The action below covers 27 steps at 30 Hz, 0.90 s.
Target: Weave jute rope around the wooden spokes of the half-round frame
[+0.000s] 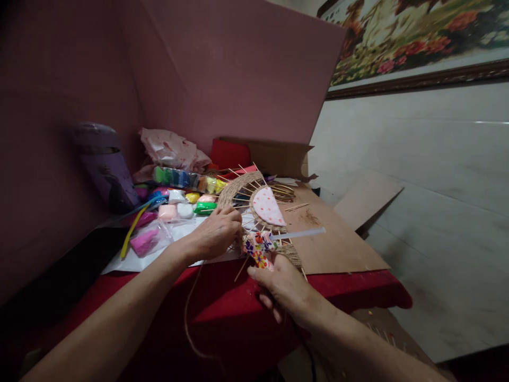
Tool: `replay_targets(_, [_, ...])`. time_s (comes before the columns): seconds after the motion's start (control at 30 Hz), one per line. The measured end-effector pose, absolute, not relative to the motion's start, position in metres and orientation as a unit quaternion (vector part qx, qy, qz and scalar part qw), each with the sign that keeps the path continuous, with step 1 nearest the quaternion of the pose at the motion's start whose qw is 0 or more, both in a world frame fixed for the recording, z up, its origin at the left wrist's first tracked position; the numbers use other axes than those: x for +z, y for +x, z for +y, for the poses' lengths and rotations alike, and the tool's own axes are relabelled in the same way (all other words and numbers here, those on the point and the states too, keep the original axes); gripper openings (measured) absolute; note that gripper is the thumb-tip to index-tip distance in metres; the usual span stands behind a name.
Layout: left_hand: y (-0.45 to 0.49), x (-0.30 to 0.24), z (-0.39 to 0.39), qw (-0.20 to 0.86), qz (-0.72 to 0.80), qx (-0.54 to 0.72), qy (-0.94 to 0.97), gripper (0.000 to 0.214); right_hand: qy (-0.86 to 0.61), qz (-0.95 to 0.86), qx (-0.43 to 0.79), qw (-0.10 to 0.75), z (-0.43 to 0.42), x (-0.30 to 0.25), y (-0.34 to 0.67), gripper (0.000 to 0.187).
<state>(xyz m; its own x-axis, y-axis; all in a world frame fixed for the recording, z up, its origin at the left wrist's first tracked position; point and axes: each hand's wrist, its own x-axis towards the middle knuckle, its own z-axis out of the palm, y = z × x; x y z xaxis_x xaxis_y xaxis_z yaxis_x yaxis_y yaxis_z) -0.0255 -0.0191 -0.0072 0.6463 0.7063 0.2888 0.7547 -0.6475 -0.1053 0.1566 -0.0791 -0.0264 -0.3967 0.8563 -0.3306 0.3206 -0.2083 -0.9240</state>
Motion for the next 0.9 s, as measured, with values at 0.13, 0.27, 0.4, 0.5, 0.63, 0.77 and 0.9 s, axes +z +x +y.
replay_targets(0.13, [-0.026,-0.006,-0.020,0.108,-0.403,-0.117,-0.901,0.016,-0.506,-0.573,0.602,0.229,-0.083,-0.022,0.157,0.026])
replay_targets(0.27, [-0.026,-0.006,-0.020,0.101,-0.403,-0.118,-0.902,0.016,-0.477,-0.566,0.629,0.238,-0.086,-0.021,0.161,0.027])
replay_targets(0.4, [-0.026,-0.005,-0.020,0.098,-0.405,-0.120,-0.901,0.016,-0.464,-0.542,0.654,0.252,-0.088,-0.019,0.164,0.028])
replay_targets(0.5, [-0.025,-0.005,-0.020,0.095,-0.406,-0.114,-0.902,0.014,-0.454,-0.526,0.663,0.278,-0.092,-0.012,0.165,0.028])
replay_targets(0.63, [-0.026,-0.006,-0.019,0.094,-0.404,-0.119,-0.902,0.012,-0.457,-0.502,0.663,0.315,-0.093,0.000,0.177,0.029])
replay_targets(0.77, [-0.027,-0.008,-0.017,0.094,-0.395,-0.137,-0.903,0.012,-0.475,-0.510,0.592,0.404,-0.081,0.017,0.205,0.027])
replay_targets(0.9, [-0.027,-0.008,-0.017,0.088,-0.402,-0.138,-0.901,0.010,-0.509,-0.513,0.498,0.479,-0.053,0.031,0.245,0.025])
